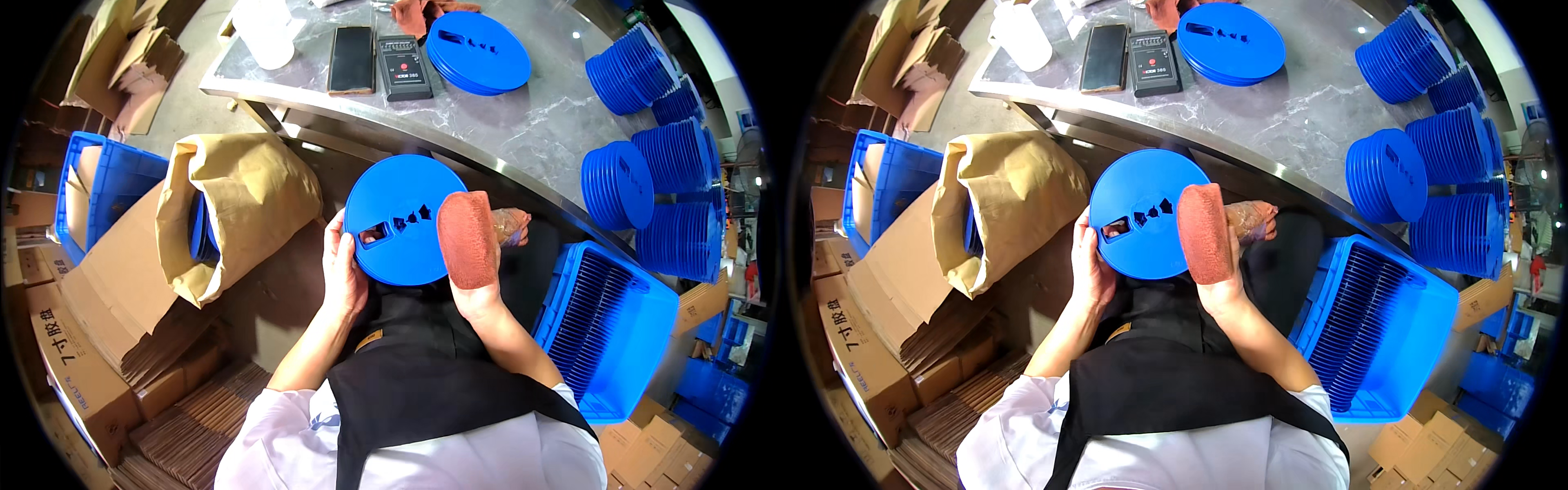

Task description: The person wipes the surface of blue plastic reels with a cloth, handling them one at a time from a stack and placing them into a blue crate.

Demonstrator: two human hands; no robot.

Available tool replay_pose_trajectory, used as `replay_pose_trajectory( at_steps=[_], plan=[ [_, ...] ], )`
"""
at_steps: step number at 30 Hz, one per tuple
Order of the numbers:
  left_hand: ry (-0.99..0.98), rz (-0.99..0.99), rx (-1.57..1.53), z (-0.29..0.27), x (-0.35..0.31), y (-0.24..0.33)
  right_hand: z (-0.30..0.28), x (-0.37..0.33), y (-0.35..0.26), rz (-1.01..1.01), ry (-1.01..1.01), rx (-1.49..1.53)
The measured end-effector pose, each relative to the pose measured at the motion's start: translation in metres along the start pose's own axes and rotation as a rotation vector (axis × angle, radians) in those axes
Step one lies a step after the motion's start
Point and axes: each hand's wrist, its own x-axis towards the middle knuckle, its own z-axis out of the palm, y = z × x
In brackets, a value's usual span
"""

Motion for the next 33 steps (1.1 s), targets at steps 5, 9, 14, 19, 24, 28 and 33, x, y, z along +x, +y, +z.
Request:
replay_pose_trajectory(
  at_steps=[5,9,14,19,24,28,33],
  plan=[
    [0.034,-0.134,-0.024,0.011,-0.004,0.016,-0.008,0.014,-0.008,-0.016,-0.025,-0.308],
    [0.027,-0.145,-0.079,0.017,-0.007,0.022,0.01,0.043,-0.04,-0.478,-0.112,-0.704],
    [0.048,-0.159,-0.016,0.006,-0.009,0.012,-0.002,0.063,-0.016,-0.496,0.016,-1.57],
    [0.035,-0.181,-0.223,-0.003,-0.015,0.012,0.06,0.011,0.016,-0.769,-0.639,-1.793],
    [0.122,-0.131,-0.229,-0.001,-0.022,0.017,0.013,0.043,-0.013,-0.979,-0.373,-1.806],
    [0.092,-0.085,-0.193,-0.007,-0.025,0.018,0.035,0.094,-0.015,-0.788,-0.078,-1.721],
    [0.229,-0.026,-0.155,-0.027,-0.029,0.007,0.102,0.069,0.046,-0.644,-0.756,-1.574]
  ],
)
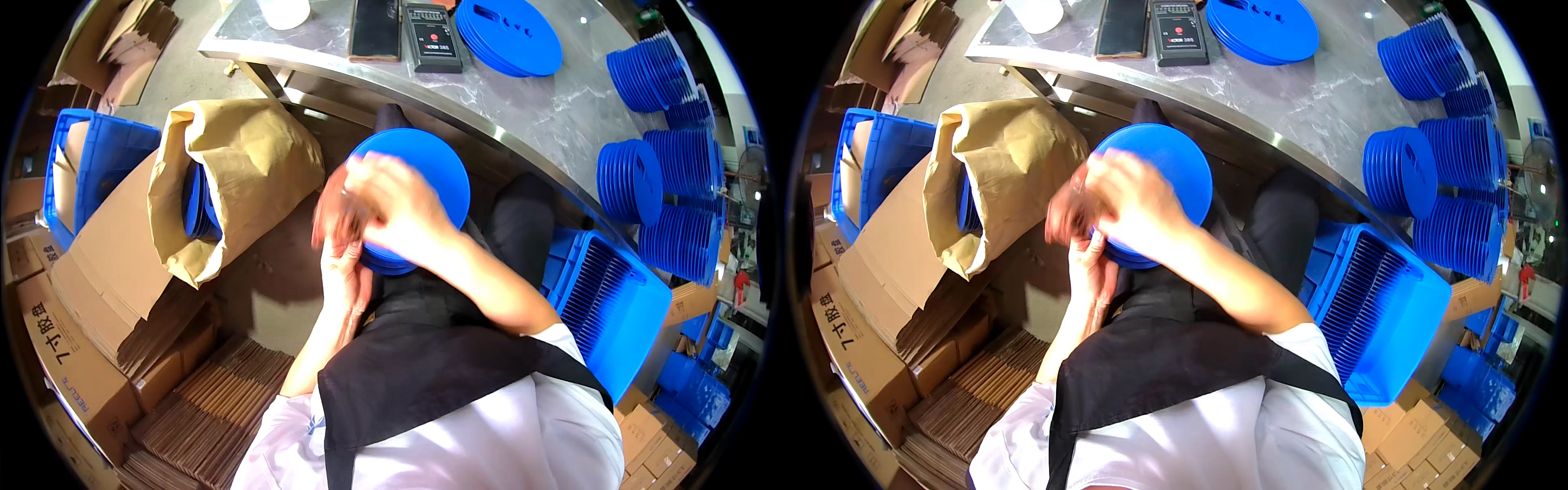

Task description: The person wipes the surface of blue plastic reels with a cloth, handling them one at a time from a stack and placing them into a blue crate.

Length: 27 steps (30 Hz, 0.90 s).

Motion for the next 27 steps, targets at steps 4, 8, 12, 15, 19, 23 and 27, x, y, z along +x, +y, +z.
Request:
replay_pose_trajectory(
  at_steps=[4,8,12,15,19,23,27],
  plan=[
    [-0.106,-0.153,-0.198,0.0,-0.008,0.013,-0.006,-0.036,-0.021,-0.135,-0.225,-0.016],
    [-0.088,-0.087,-0.146,0.005,-0.006,0.011,-0.03,-0.053,0.01,-0.273,-0.131,-0.044],
    [-0.098,-0.078,-0.024,0.001,0.004,0.006,-0.024,-0.073,0.067,0.306,0.469,0.176],
    [-0.08,-0.067,0.008,0.01,0.005,0.006,-0.025,-0.063,0.08,0.63,0.539,0.615],
    [-0.046,-0.014,0.186,0.02,0.01,0.008,-0.05,-0.056,0.059,0.866,0.637,0.971],
    [-0.08,-0.03,0.271,0.031,0.014,0.013,-0.069,-0.059,0.037,0.647,0.505,1.383],
    [-0.153,0.056,0.22,0.059,0.014,0.005,-0.023,-0.042,0.014,0.488,0.333,0.864]
  ],
)
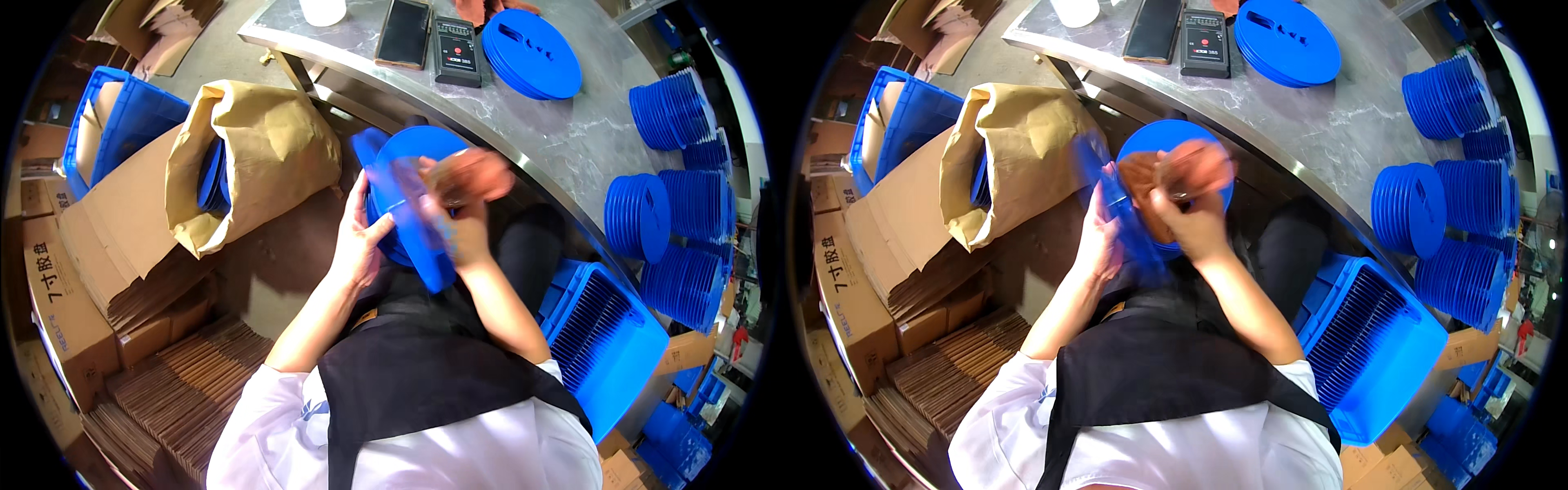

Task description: The person wipes the surface of blue plastic reels with a cloth, handling them one at a time from a stack and placing them into a blue crate.

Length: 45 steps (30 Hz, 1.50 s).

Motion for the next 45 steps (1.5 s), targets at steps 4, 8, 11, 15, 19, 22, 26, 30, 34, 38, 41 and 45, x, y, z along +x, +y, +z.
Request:
replay_pose_trajectory(
  at_steps=[4,8,11,15,19,22,26,30,34,38,41,45],
  plan=[
    [-0.105,-0.119,-0.386,-0.014,-0.002,-0.004,-0.009,-0.038,0.014,-0.408,-0.215,-0.549],
    [-0.297,-0.033,-0.221,-0.027,-0.007,-0.024,0.024,-0.05,-0.015,-0.617,-0.587,-0.391],
    [-0.26,-0.023,-0.183,-0.021,-0.012,-0.021,0.064,-0.004,-0.028,-0.697,-0.618,-0.454],
    [-0.17,-0.004,-0.19,-0.014,-0.011,-0.015,0.054,0.035,-0.017,-0.344,-0.396,-0.599],
    [-0.118,-0.041,-0.21,-0.022,-0.008,-0.006,-0.013,-0.024,-0.004,-0.41,-0.383,-0.763],
    [-0.016,-0.006,0.049,-0.04,-0.014,-0.005,-0.044,-0.036,-0.01,-0.493,-0.385,-0.9],
    [-0.058,0.039,0.096,-0.057,-0.016,-0.016,-0.087,0.002,0.037,-0.121,0.179,-0.974],
    [-0.069,0.075,0.16,-0.07,-0.024,-0.024,-0.019,-0.003,0.044,-0.357,-0.034,-0.781],
    [-0.042,0.024,0.145,-0.065,-0.026,-0.015,-0.016,-0.035,0.006,-0.521,-0.451,-0.906],
    [-0.028,-0.013,0.141,-0.06,-0.027,-0.01,-0.055,-0.001,0.033,-0.421,0.127,-0.763],
    [-0.05,-0.016,0.151,-0.059,-0.022,-0.009,-0.039,0.041,0.031,-0.159,0.035,-0.837],
    [-0.049,-0.019,0.166,-0.064,-0.023,-0.009,0.024,0.033,0.011,-0.35,-0.334,-0.707]
  ],
)
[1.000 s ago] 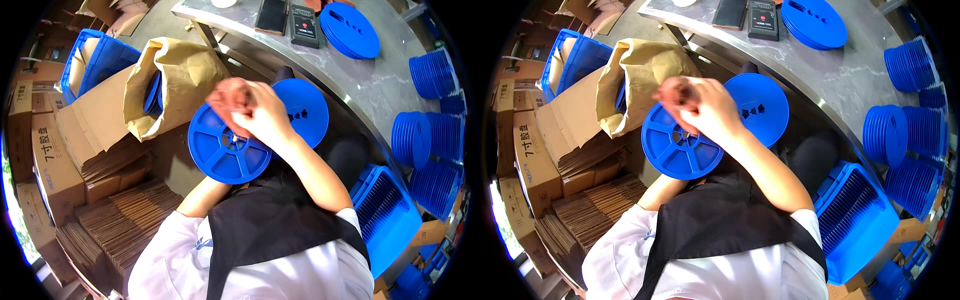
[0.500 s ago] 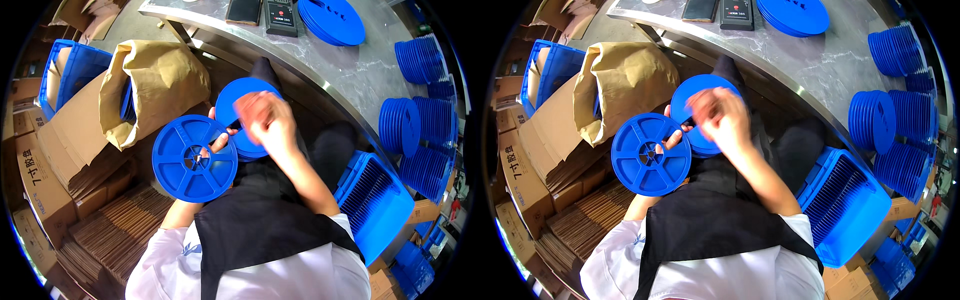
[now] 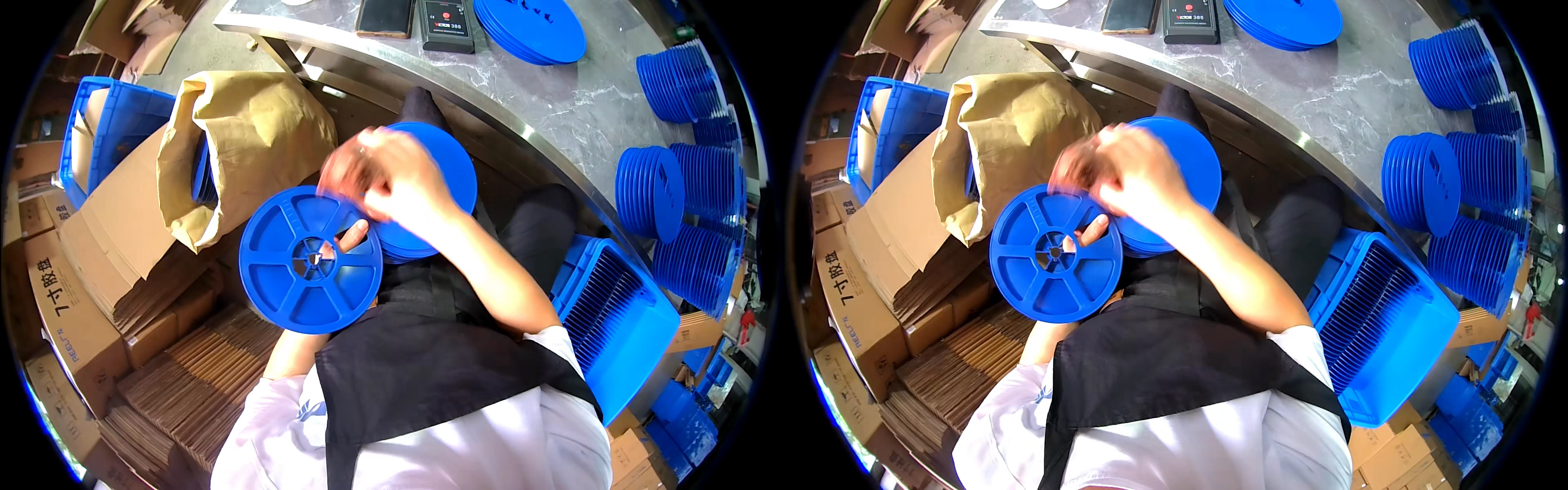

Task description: The person wipes the surface of blue plastic reels with a cloth, handling them one at a time from a stack and placing them into a blue crate.

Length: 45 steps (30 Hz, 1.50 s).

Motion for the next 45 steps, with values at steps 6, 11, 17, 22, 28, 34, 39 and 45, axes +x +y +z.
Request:
replay_pose_trajectory(
  at_steps=[6,11,17,22,28,34,39,45],
  plan=[
    [-0.007,-0.02,-0.017,-0.007,-0.006,0.0,-0.001,-0.049,-0.003,-0.435,-0.125,-0.079],
    [-0.046,-0.008,-0.016,-0.018,0.01,-0.009,-0.032,-0.073,0.032,-0.34,-0.022,-0.209],
    [-0.054,-0.001,-0.052,-0.002,0.015,-0.005,-0.023,-0.071,0.078,0.656,0.656,0.662],
    [-0.047,-0.001,-0.002,-0.003,0.027,-0.002,-0.062,-0.065,0.042,0.511,0.536,1.038],
    [0.136,-0.065,0.116,0.051,0.013,0.03,-0.011,-0.058,-0.004,0.515,0.306,0.634],
    [0.01,-0.066,0.01,0.047,0.007,0.015,0.01,-0.083,-0.043,-0.279,0.012,0.281],
    [0.043,-0.036,-0.015,0.038,0.0,0.017,0.035,0.011,-0.074,-0.459,0.01,0.224],
    [0.051,-0.008,-0.045,0.036,0.012,0.018,0.013,-0.025,-0.002,0.006,0.067,-0.09]
  ],
)
